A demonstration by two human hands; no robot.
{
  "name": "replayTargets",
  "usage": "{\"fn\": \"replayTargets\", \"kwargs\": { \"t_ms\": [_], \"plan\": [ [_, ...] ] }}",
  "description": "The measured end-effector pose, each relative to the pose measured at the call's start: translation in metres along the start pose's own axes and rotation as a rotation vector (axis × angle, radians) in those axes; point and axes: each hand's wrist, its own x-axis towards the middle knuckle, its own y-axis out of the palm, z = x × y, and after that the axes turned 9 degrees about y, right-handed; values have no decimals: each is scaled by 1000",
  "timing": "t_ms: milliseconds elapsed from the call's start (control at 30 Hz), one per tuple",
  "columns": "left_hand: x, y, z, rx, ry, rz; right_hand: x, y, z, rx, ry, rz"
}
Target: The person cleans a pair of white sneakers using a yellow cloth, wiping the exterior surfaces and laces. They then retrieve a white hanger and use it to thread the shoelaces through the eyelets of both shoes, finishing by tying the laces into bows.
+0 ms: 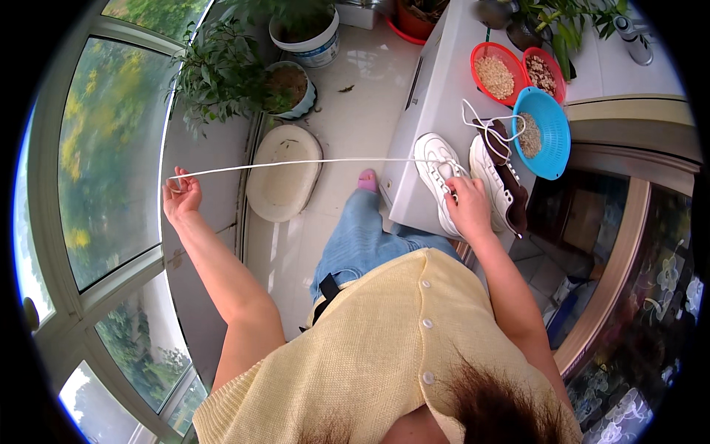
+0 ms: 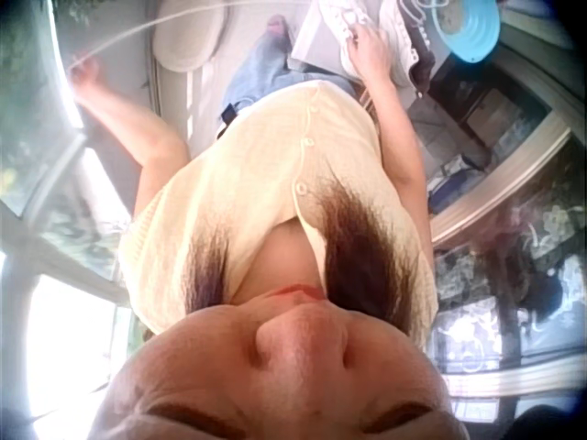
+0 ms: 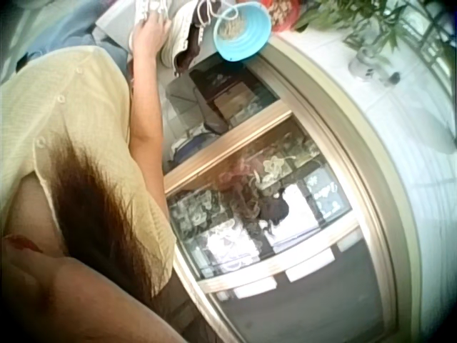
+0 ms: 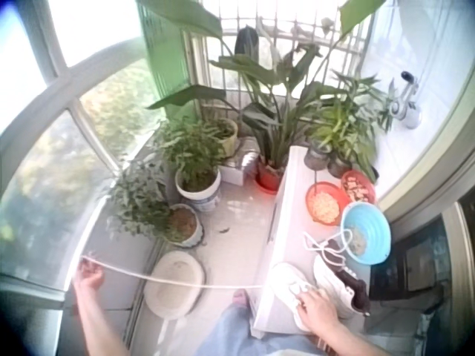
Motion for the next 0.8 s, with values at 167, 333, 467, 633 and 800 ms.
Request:
{"fn": "replayTargets", "kwargs": {
  "t_ms": [167,333,467,633,800],
  "plan": [
    [35,-25,-38,12,118,-30,1,-3,4,4,-16,22],
    [19,-15,-16,170,232,102,1,-2,3,-3,2,27],
    [-74,46,49,461,386,228,-1,-2,0,-16,-7,19],
    [-138,61,154,852,364,713,-2,-3,3,1,-17,11],
    [-221,38,248,1115,14,964,-3,-4,5,16,13,7]
  ]
}}
